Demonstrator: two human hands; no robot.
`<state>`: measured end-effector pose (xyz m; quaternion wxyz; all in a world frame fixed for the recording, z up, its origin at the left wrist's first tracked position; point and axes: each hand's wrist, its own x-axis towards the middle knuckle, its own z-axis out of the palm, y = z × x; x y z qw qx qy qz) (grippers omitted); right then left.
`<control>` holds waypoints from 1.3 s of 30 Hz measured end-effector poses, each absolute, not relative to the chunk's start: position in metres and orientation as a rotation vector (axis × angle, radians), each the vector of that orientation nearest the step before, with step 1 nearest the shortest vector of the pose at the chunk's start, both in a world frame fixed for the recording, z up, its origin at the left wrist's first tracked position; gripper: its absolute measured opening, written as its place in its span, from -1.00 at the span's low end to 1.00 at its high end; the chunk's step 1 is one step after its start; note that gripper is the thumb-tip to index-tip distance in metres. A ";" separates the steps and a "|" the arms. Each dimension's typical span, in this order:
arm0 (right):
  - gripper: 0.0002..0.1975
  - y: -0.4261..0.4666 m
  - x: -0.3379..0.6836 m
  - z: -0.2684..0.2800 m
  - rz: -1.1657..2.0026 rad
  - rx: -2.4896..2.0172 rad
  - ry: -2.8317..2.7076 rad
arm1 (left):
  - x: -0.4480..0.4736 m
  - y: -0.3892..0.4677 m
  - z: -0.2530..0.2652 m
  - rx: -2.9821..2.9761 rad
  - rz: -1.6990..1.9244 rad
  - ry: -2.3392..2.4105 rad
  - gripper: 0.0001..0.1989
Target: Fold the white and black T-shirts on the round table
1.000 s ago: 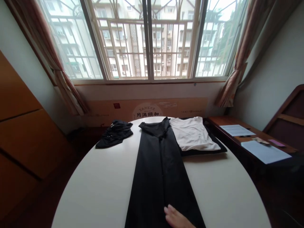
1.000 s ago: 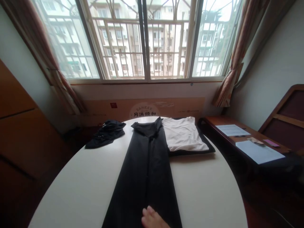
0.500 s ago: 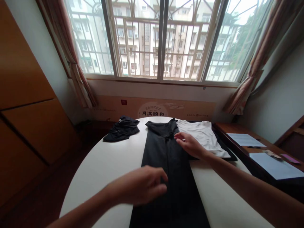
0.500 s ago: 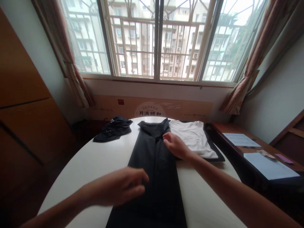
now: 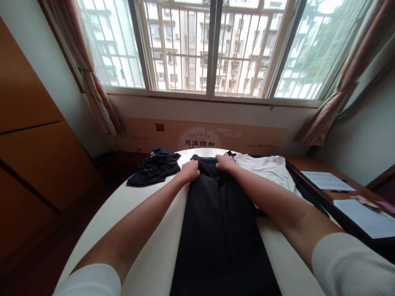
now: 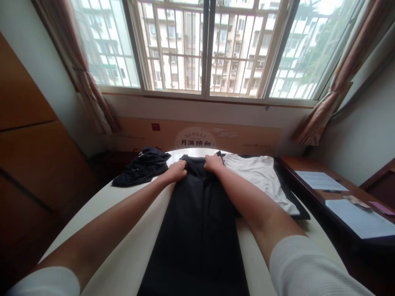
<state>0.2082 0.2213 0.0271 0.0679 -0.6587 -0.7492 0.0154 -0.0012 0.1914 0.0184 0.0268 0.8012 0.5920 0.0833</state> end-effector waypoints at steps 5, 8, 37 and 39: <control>-0.66 0.225 0.208 0.029 -0.083 -1.921 -2.136 | 0.010 0.204 0.015 2.448 0.288 1.812 -0.55; -0.66 0.223 0.214 0.036 -0.132 -1.903 -2.019 | 0.016 0.204 0.012 2.413 0.261 1.843 -0.58; -0.62 0.267 0.216 0.001 0.385 -1.655 -1.462 | -0.005 0.223 0.001 2.399 0.060 1.810 -0.17; -0.52 0.264 0.216 -0.003 0.421 -1.662 -1.466 | -0.004 0.225 -0.004 2.381 0.079 1.850 -0.15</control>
